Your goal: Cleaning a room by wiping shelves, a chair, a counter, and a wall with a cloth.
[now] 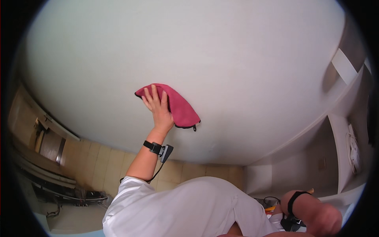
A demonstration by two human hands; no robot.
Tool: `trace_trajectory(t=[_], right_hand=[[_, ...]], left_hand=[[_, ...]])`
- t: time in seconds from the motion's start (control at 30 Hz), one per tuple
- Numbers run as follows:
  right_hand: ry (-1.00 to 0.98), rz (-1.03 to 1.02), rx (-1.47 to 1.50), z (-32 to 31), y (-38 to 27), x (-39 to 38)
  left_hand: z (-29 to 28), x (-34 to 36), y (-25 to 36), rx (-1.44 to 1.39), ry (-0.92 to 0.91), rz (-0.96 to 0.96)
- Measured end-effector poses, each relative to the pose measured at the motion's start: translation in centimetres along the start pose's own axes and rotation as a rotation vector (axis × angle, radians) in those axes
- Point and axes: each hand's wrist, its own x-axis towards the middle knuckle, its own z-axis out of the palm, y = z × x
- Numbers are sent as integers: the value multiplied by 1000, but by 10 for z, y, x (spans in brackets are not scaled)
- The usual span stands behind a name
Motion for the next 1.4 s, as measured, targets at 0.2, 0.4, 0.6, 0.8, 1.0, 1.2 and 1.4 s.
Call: trace_trajectory(t=[0.2,0.4,0.6,0.8,1.0,1.2,1.4], right_hand=[[1,333,605,3,14,4],[2,251,811,-1,24,-15],[-86,984,-164,39,137,-72],[116,622,-839,-9,202,-98],[161,202,-1561,-71,208,-79],[54,230,-1796,-93,219,-118],[-36,209,-1730,-77,222,-185]], left_hand=[[-6,14,9,-13,39,-25],[-14,79,49,-58,99,22],[-37,158,88,-22,71,110],[-26,193,113,-61,183,217],[-20,177,103,72,262,375],[-18,151,87,130,154,468],[-15,125,73,160,28,512]])
